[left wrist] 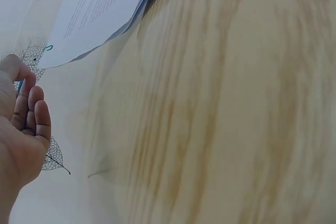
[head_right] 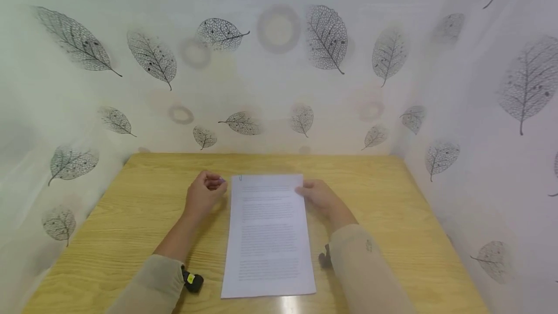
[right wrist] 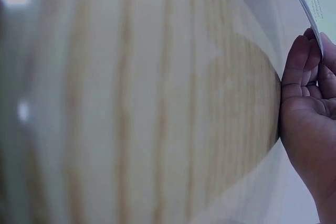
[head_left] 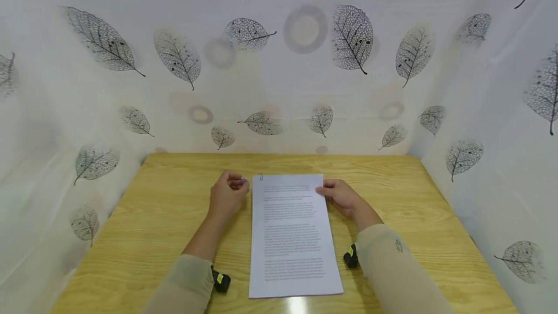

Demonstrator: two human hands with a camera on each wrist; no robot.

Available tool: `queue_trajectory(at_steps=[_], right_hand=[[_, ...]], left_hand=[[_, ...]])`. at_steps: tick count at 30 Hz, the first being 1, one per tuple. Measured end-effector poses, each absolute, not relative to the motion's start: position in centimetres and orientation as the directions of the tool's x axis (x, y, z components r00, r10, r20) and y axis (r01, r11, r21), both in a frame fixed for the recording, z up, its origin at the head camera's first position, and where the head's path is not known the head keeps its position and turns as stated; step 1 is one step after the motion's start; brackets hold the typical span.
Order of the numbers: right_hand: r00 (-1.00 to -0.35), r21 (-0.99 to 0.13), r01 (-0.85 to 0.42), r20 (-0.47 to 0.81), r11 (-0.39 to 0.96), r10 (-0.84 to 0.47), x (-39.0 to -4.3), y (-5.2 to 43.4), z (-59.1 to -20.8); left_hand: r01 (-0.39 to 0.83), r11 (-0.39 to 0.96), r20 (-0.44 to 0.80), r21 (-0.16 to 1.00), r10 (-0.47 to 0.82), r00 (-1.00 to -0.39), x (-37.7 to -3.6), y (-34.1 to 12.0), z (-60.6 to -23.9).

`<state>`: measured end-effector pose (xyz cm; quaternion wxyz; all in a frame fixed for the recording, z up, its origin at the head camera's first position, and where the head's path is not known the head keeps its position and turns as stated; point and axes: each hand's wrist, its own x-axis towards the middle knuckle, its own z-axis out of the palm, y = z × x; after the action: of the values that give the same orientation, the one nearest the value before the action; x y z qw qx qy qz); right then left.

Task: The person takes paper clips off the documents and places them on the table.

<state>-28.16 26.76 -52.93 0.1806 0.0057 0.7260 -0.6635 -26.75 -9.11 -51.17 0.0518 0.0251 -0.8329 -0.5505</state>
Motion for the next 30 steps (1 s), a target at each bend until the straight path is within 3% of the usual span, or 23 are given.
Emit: queue_trajectory(at_steps=[15, 30], right_hand=[[-0.933, -0.958, 0.248, -0.277, 0.145, -0.231, -28.1, 27.1, -53.2], [-0.934, -0.954, 0.250, -0.283, 0.164, -0.220, -28.2, 26.8, -53.3]], left_hand=[[0.061, 0.480, 0.068, 0.875, 0.003, -0.998, -26.0, -11.1, -51.0], [0.158, 0.653, 0.120, 0.741, 0.102, -0.988, -26.2, -14.6, -50.9]])
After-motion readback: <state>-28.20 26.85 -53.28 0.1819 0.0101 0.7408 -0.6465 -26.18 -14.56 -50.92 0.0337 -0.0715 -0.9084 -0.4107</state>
